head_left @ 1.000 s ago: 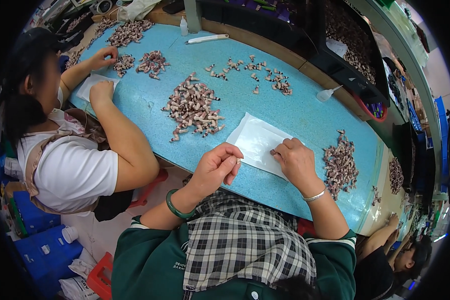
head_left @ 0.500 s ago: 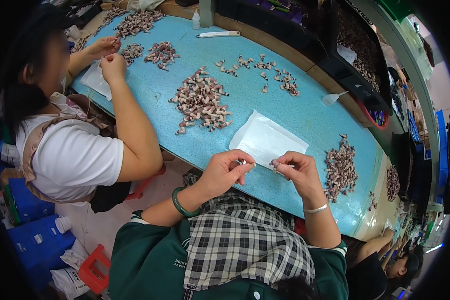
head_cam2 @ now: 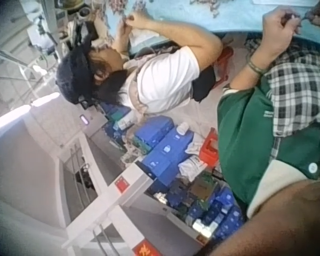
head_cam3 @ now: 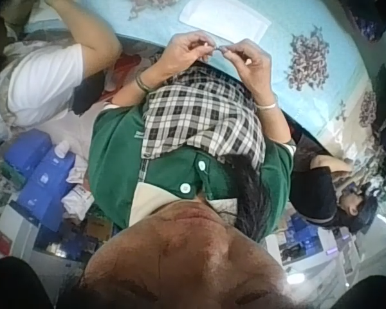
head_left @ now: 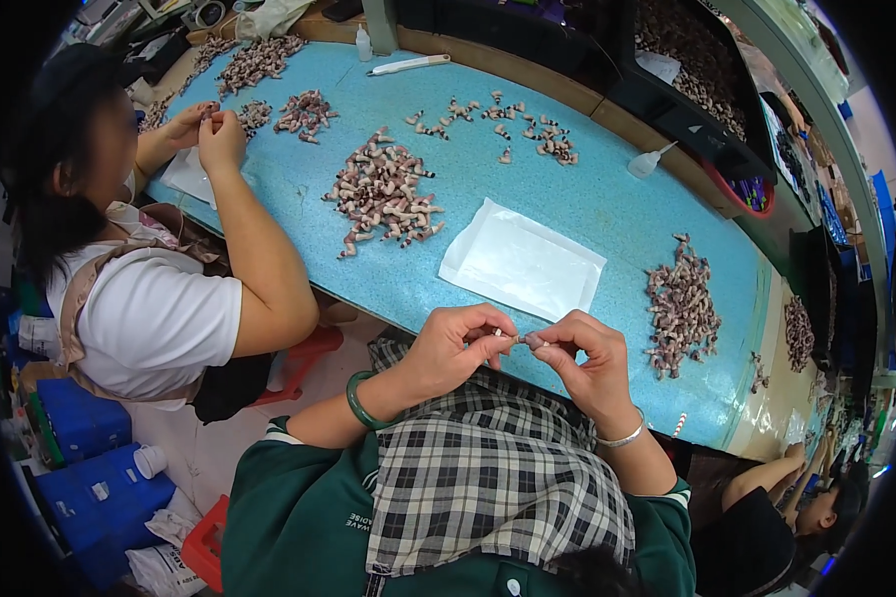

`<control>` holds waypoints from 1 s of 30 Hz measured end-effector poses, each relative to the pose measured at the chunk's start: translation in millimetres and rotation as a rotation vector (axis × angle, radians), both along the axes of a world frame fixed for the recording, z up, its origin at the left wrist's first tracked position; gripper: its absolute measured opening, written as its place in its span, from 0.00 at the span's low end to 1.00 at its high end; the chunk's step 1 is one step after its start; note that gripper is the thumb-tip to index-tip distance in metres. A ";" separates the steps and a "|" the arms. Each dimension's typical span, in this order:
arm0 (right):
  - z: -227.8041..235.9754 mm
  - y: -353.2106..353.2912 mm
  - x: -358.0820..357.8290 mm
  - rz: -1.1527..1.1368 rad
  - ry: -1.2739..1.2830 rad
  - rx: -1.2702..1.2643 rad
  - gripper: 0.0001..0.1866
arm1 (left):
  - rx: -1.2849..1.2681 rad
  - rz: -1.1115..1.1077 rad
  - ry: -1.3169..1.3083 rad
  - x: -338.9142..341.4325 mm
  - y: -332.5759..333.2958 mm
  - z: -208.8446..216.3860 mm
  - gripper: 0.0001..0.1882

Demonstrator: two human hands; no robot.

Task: The person sorts small plastic or rubber components by hand, inspecting them at an assembly workbench and placing them into green bins from a white tray.

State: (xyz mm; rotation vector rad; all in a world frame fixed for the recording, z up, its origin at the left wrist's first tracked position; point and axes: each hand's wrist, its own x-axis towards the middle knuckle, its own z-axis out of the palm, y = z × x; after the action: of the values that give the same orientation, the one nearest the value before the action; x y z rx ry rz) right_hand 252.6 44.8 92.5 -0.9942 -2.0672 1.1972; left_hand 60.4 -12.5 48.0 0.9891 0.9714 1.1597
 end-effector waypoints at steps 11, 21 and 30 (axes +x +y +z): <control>-16.4 -10.8 8.8 0.005 0.027 0.210 0.07 | 0.193 0.004 0.306 9.4 -5.5 7.1 0.04; -33.6 -13.3 22.9 0.089 0.069 0.192 0.08 | 0.090 -0.092 0.312 17.5 -10.6 4.0 0.02; -36.3 -25.2 27.2 0.035 0.113 -0.036 0.05 | 0.126 -0.302 0.435 16.2 -13.0 0.5 0.12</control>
State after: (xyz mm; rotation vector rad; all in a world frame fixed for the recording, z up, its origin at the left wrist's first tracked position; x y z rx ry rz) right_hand 279.7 19.6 56.2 -0.8894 -1.9890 1.2822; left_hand 76.6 -25.5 48.5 1.4747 1.0498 0.7732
